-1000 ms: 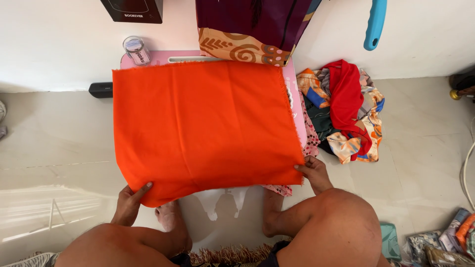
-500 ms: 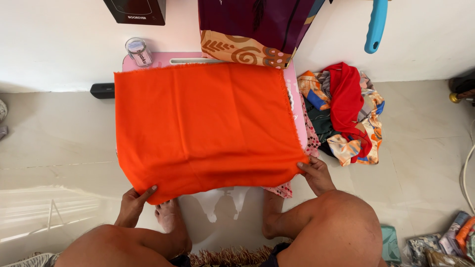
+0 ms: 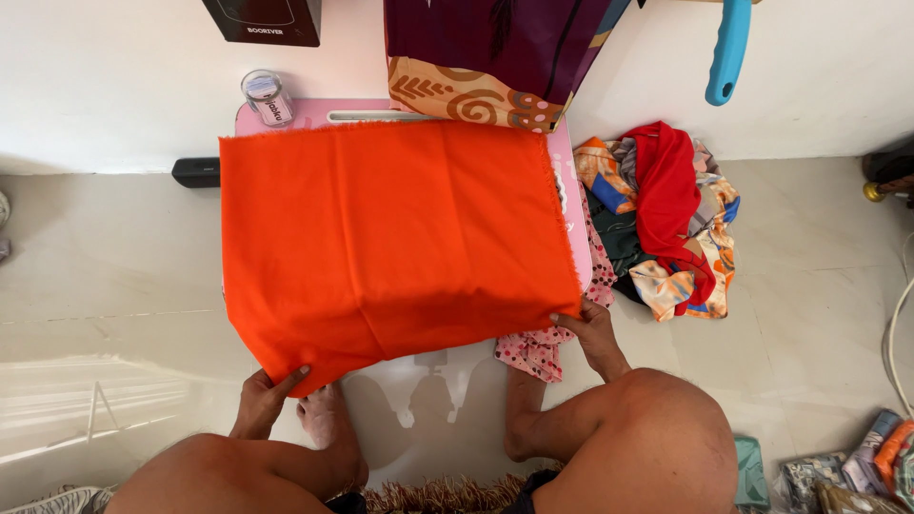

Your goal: Folding an orange scarf into a rectangle on a small pink table.

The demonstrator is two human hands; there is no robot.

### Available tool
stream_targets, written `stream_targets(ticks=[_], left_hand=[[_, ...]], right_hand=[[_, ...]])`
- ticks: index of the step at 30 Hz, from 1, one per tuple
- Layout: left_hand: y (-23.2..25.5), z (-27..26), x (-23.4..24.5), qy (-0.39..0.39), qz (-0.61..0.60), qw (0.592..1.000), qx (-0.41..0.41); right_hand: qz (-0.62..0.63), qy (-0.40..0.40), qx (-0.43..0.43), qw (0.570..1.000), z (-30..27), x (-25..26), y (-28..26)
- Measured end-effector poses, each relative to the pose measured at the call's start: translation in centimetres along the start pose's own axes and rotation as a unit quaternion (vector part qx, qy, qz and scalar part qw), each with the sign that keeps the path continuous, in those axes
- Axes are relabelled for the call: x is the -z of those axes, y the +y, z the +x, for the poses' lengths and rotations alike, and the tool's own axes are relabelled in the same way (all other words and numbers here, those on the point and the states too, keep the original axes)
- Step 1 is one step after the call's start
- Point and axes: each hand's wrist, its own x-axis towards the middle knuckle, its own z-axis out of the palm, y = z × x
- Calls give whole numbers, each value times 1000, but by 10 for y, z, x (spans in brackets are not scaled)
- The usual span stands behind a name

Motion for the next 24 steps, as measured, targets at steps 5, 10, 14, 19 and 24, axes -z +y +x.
stream_targets(ticks=[5, 10, 14, 19, 24], left_hand=[[13, -18, 0, 30, -21, 999, -11], [36, -47, 3, 44, -29, 999, 7], [79, -64, 11, 84, -29, 996, -2], [172, -70, 11, 58, -95, 994, -13], [203, -6, -1, 45, -74, 996, -12]], right_hand=[[48, -21, -40, 998, -5, -5, -10], [41, -21, -53, 998, -22, -4, -17], [92, -45, -44, 994, -32, 9, -35], [-24, 47, -92, 994, -22, -19, -136], [-3, 81, -44, 996, 61, -27, -129]])
